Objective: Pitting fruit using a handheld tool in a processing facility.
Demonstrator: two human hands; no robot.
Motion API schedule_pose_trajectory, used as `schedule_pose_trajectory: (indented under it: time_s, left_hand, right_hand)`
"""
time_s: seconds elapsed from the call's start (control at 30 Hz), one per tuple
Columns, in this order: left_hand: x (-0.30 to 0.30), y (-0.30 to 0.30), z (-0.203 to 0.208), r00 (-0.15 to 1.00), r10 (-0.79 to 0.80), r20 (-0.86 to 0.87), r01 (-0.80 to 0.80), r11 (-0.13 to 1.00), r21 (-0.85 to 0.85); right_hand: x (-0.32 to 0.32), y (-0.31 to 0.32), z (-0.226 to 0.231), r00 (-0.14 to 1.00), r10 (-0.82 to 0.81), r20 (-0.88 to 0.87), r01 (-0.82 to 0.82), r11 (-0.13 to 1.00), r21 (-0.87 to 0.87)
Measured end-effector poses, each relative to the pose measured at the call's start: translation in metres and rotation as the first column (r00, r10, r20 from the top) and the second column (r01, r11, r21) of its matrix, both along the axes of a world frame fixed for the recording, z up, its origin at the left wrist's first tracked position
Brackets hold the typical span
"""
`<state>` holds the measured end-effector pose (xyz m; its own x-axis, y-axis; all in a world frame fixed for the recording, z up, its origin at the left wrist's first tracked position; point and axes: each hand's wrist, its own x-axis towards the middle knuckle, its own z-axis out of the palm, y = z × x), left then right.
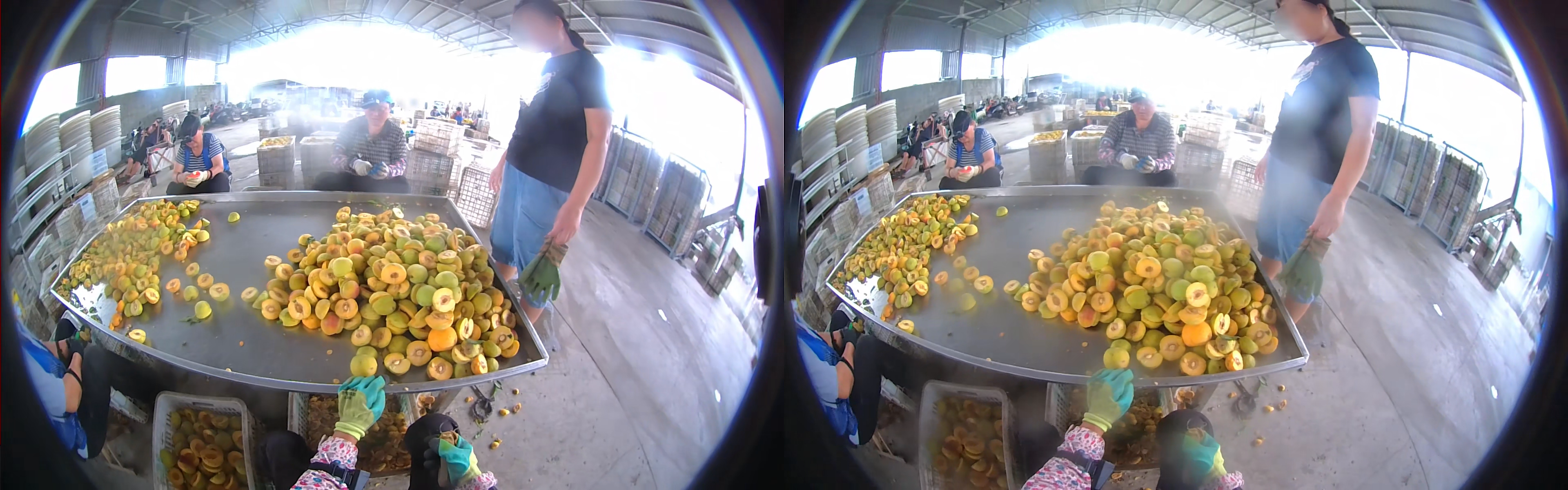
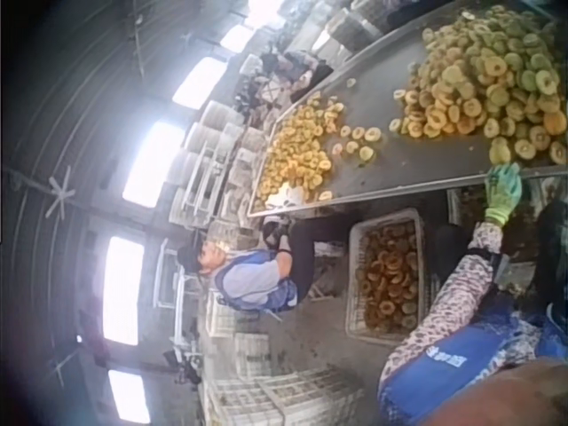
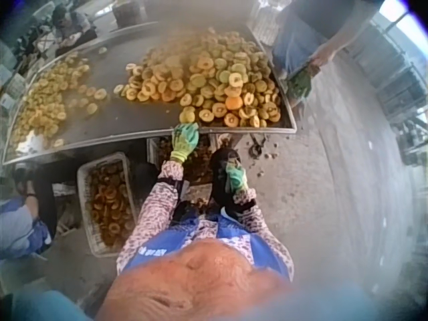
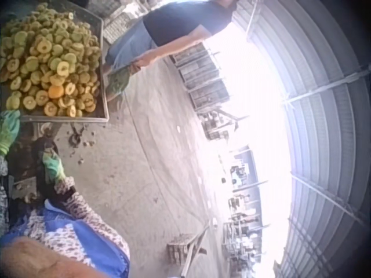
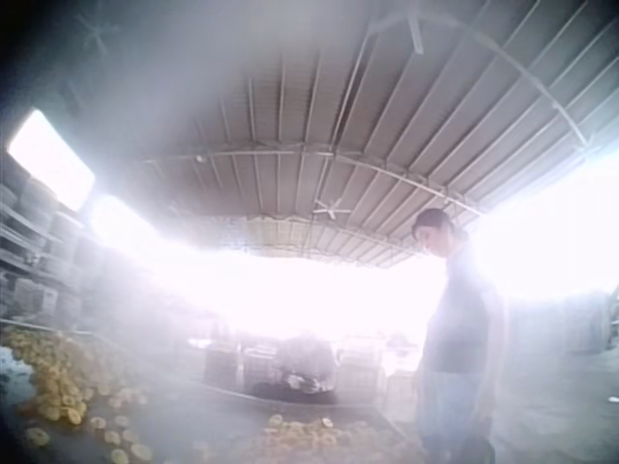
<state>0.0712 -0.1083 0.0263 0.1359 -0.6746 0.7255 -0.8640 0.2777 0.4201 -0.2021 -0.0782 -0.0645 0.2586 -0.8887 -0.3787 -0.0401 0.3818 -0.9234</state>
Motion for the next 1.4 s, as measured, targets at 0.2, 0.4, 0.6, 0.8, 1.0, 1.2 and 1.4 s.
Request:
schedule_pose_trajectory:
  time_s: [0.2, 0.4, 0.6, 0.8, 1.0, 1.2, 1.4]
  left_hand:
    - [0.001, 0.001, -0.005, 1.000, 0.007, 0.000, -0.007, 1.000, 0.027]
    - [0.001, 0.005, -0.001, 0.999, 0.038, 0.013, -0.039, 0.996, 0.074]
    - [0.003, 0.004, -0.005, 0.999, 0.033, 0.016, -0.035, 0.993, 0.112]
    - [-0.002, 0.000, -0.003, 1.000, 0.025, 0.000, -0.025, 0.993, 0.115]
    - [0.006, 0.004, -0.005, 0.999, 0.033, -0.007, -0.033, 0.999, 0.028]
    - [0.002, -0.003, -0.024, 0.998, 0.028, 0.056, -0.032, 0.997, 0.070]
    - [0.002, 0.002, -0.013, 0.999, 0.035, 0.029, -0.039, 0.988, 0.149]
  right_hand:
    - [0.001, 0.001, 0.001, 1.000, 0.008, -0.016, -0.008, 1.000, 0.000]
    - [-0.003, -0.001, -0.001, 1.000, 0.010, -0.022, -0.010, 1.000, 0.010]
    - [0.003, 0.004, 0.017, 0.996, 0.036, 0.083, -0.031, 0.998, -0.064]
    - [-0.011, -0.007, -0.024, 0.996, -0.047, 0.075, 0.042, 0.997, 0.062]
    - [0.009, -0.003, 0.009, 0.989, -0.044, 0.140, 0.032, 0.996, 0.083]
    - [0.017, 0.019, 0.056, 0.952, -0.080, 0.296, 0.087, 0.996, -0.011]
    - [0.018, 0.013, 0.037, 0.956, 0.061, 0.286, -0.001, 0.979, -0.203]
